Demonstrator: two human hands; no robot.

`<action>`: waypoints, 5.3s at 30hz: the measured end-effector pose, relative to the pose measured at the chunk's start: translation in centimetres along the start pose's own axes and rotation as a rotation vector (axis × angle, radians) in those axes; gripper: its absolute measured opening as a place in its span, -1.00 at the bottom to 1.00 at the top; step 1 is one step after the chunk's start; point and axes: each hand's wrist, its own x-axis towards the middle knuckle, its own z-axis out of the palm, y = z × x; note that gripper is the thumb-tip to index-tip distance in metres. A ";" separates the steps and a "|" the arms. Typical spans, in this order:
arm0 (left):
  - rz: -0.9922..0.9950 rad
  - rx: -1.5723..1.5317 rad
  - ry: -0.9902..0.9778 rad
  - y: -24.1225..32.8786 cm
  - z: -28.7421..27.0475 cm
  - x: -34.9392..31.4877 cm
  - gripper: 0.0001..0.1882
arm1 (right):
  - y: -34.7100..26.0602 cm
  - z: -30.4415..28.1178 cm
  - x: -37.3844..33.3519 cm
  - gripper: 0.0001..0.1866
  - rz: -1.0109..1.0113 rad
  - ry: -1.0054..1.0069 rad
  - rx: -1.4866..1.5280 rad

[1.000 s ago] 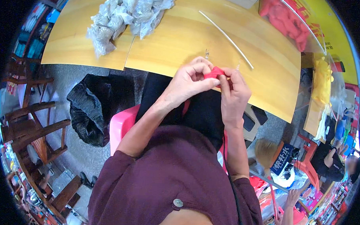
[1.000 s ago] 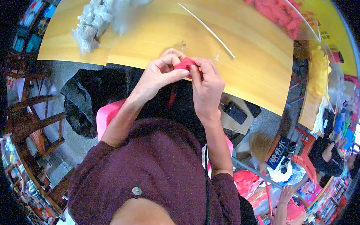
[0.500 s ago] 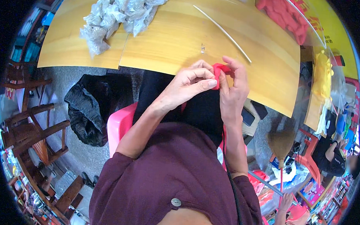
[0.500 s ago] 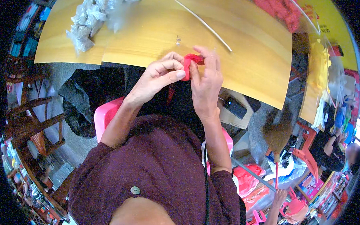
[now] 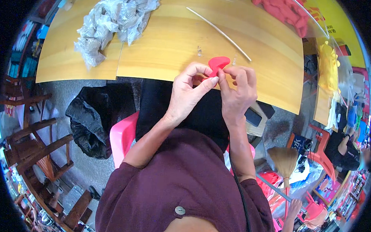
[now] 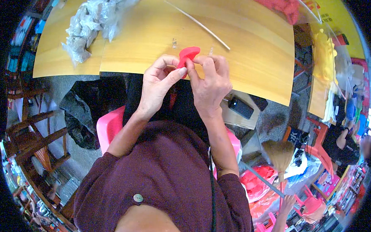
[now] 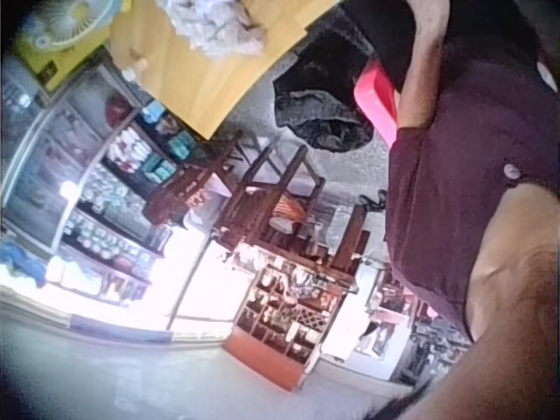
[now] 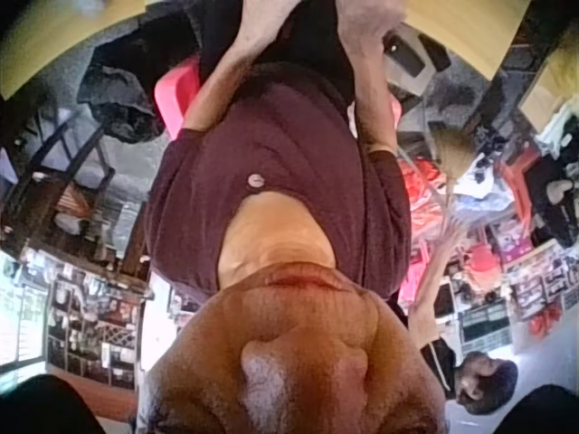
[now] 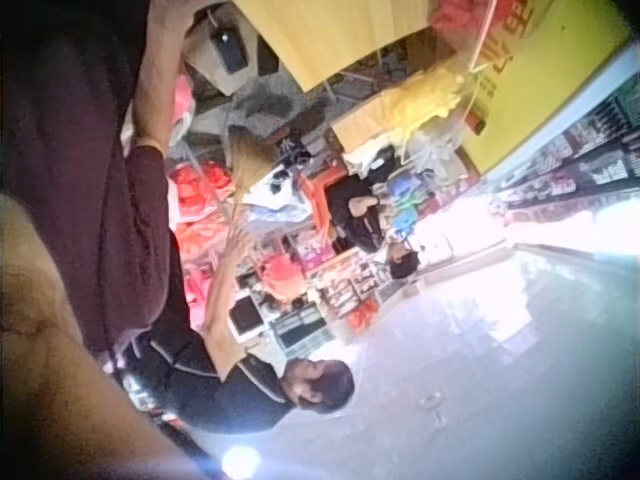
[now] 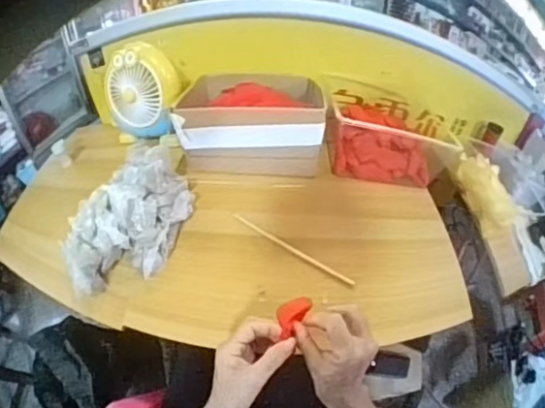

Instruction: Assembling and stuffing a small red plush toy using a wooden stick.

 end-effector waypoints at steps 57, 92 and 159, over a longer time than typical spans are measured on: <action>-0.045 0.014 -0.215 2.7 -0.8 0.0 -0.91 | -1.6 -4.1 0.0 -0.89 0.521 -0.407 0.746; -0.050 -0.438 -0.288 1.6 -0.8 -0.4 -0.77 | -1.1 -2.8 -1.6 -0.85 0.564 -0.489 1.063; 0.057 0.101 -0.111 3.5 -3.2 1.2 -0.60 | 0.1 -3.9 -0.9 -0.84 0.763 -0.619 1.025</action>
